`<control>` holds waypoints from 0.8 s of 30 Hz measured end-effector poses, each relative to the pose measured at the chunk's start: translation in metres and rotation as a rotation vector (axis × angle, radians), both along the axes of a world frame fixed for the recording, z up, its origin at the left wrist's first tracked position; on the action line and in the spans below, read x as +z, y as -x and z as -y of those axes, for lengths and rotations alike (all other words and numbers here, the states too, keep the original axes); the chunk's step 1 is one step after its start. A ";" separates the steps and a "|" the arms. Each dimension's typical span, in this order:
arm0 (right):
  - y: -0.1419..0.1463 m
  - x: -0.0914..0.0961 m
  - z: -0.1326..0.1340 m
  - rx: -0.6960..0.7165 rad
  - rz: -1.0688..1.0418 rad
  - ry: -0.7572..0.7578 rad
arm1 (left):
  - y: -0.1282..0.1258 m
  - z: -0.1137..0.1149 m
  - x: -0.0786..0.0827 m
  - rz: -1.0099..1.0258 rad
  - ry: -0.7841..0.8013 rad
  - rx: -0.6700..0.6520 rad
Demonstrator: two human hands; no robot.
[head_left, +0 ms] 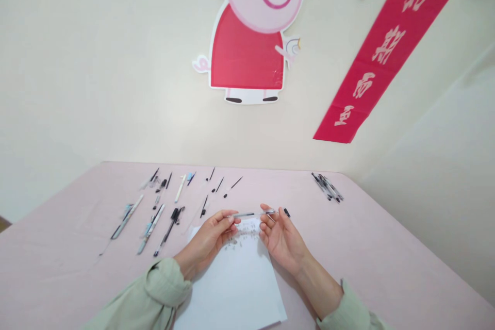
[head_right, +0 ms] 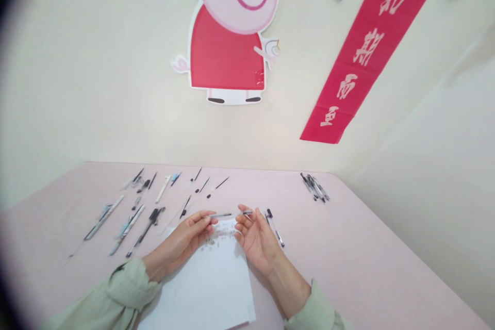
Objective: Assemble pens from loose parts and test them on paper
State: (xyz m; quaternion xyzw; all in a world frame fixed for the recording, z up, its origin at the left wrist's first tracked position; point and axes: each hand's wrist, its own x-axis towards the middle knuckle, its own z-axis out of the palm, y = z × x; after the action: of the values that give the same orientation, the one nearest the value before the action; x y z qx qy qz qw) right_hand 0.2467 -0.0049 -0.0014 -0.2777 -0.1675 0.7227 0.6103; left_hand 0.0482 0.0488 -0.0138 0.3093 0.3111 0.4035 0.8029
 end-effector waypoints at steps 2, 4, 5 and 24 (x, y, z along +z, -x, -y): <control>0.002 0.001 0.001 -0.007 0.043 -0.008 | 0.000 0.001 0.000 -0.020 -0.031 -0.008; 0.007 0.001 0.003 0.010 0.146 -0.027 | -0.001 0.003 0.001 -0.062 -0.092 -0.030; 0.010 0.001 0.004 0.034 0.219 -0.047 | -0.002 0.005 0.001 -0.091 -0.135 -0.049; 0.017 -0.012 0.003 -0.128 0.900 -0.166 | -0.007 0.067 0.026 -1.192 -1.069 -0.477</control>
State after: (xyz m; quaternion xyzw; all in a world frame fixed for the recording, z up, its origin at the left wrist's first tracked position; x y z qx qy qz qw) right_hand 0.2300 -0.0078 -0.0134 -0.5238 -0.4560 0.4752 0.5403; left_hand 0.0550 -0.0182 0.0127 0.8679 0.3766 0.0848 0.3126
